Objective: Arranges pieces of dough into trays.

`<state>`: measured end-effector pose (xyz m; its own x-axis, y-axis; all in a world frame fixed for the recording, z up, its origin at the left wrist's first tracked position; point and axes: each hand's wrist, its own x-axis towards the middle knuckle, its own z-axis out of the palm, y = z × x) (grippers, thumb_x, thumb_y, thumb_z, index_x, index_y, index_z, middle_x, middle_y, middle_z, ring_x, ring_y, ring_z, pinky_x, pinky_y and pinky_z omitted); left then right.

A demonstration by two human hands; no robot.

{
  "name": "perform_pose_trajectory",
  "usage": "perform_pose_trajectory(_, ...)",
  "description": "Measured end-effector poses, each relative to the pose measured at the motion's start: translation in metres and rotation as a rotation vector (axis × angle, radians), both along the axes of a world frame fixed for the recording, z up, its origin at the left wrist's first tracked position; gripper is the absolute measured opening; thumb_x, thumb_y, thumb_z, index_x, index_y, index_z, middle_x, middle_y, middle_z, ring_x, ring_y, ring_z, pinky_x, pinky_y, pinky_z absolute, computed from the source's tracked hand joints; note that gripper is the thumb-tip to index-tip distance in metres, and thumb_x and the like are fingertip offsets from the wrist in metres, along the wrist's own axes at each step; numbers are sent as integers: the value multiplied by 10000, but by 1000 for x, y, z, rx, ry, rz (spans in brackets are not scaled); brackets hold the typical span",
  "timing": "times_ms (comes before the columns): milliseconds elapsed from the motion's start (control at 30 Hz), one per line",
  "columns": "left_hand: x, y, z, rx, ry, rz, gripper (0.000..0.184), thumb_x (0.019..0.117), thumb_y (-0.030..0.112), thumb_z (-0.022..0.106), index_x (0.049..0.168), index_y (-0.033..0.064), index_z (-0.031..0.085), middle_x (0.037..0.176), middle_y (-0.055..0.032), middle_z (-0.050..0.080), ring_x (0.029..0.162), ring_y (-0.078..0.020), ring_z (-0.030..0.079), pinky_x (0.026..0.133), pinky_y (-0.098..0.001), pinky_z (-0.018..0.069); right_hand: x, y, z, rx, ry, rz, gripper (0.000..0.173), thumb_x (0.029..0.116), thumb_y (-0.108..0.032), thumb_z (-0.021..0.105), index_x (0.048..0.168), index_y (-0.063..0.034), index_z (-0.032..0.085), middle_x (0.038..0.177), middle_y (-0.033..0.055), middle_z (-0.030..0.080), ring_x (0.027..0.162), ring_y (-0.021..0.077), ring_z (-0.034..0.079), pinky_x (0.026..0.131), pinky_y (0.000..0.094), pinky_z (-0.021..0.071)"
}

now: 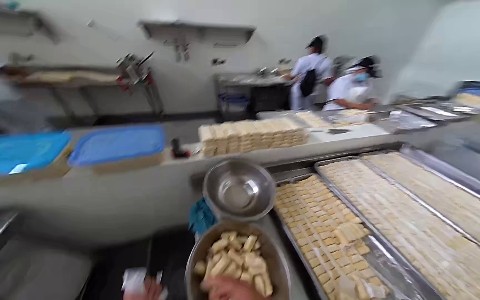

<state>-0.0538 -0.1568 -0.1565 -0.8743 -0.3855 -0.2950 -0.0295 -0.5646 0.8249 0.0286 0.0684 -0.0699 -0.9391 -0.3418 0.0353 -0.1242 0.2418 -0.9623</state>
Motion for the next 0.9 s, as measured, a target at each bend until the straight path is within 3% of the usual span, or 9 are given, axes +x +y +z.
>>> perform_pose_trajectory(67, 8, -47, -66, -258, -292, 144, 412, 1115, 329, 206, 980, 82, 508, 601, 24, 460, 475, -92, 456, 455, -279, 442, 10, 33, -8, -9, -23, -114, 351, 1008, -115, 577, 1321, 31, 636, 1268, 131, 701, 1037, 189, 724, 915, 378, 607)
perform_pose_trajectory(133, 42, -91, -129, -407, -618, 69, 505, 1111, 331, 250, 1294, -56, 519, 989, -226, 593, 807, -301, 579, 712, -498, 518, 25, 59, -19, -43, -78, -220, 304, 1017, -93, 548, 1268, 54, 636, 1143, 98, 741, 991, 183, 738, 878, 373, 630)
perform_pose_trajectory(167, 62, -105, -157, -443, -740, 9, 575, 1112, 363, 241, 1329, -83, 531, 1155, -301, 606, 982, -387, 604, 838, -578, 505, 33, 71, -24, -51, -113, -266, 285, 1016, -73, 527, 1249, 51, 634, 1099, 68, 749, 965, 169, 739, 862, 364, 632)
perform_pose_trajectory(233, 99, -117, -201, -510, -944, -122, 701, 1114, 458, 197, 1291, -89, 598, 1247, -337, 612, 1139, -457, 603, 948, -635, 471, 50, 85, -29, -35, -181, -330, 270, 1009, -27, 485, 1232, 38, 623, 1053, 11, 757, 940, 129, 740, 854, 335, 628)
perform_pose_trajectory(333, 123, -114, -236, -494, -1091, -263, 652, 1109, 458, 316, 1274, -97, 615, 1280, -337, 599, 1197, -454, 580, 994, -622, 450, 73, 92, -37, -25, -244, -397, 259, 1000, 3, 464, 1197, 17, 632, 1017, -24, 760, 911, 106, 741, 833, 312, 630)
perform_pose_trajectory(467, 93, -102, -248, -555, -1049, -413, 539, 1086, 391, 471, 1257, -97, 621, 1254, -322, 621, 1191, -430, 600, 1008, -592, 465, 88, 87, -34, 6, -279, -430, 250, 1007, 4, 455, 1185, -1, 630, 1015, -36, 757, 917, 98, 738, 847, 311, 626)
perform_pose_trajectory(600, 40, -103, -244, -463, -1002, -436, 692, 1089, 516, 376, 1374, -96, 529, 1353, -331, 562, 1262, -444, 558, 1032, -603, 456, 92, 84, -27, 22, -245, -456, 260, 1003, 19, 459, 1185, -14, 642, 1022, -36, 760, 928, 103, 741, 854, 310, 628)
perform_pose_trajectory(700, 7, -107, -232, -307, -999, -402, 853, 1037, 684, 280, 1501, -20, 407, 1517, -315, 416, 1380, -484, 435, 1034, -716, 402, 99, 87, -21, 35, -229, -489, 268, 1004, 17, 458, 1189, -32, 645, 1019, -45, 761, 929, 98, 738, 853, 297, 622)
perform_pose_trajectory(900, -25, -116, -176, -374, -892, -341, 820, 1058, 646, 273, 1532, -18, 355, 1541, -323, 373, 1378, -492, 432, 1035, -697, 420, 114, 96, -29, 43, -195, -599, 230, 1016, -76, 508, 1165, -20, 674, 1016, -3, 767, 898, 128, 745, 811, 308, 636)
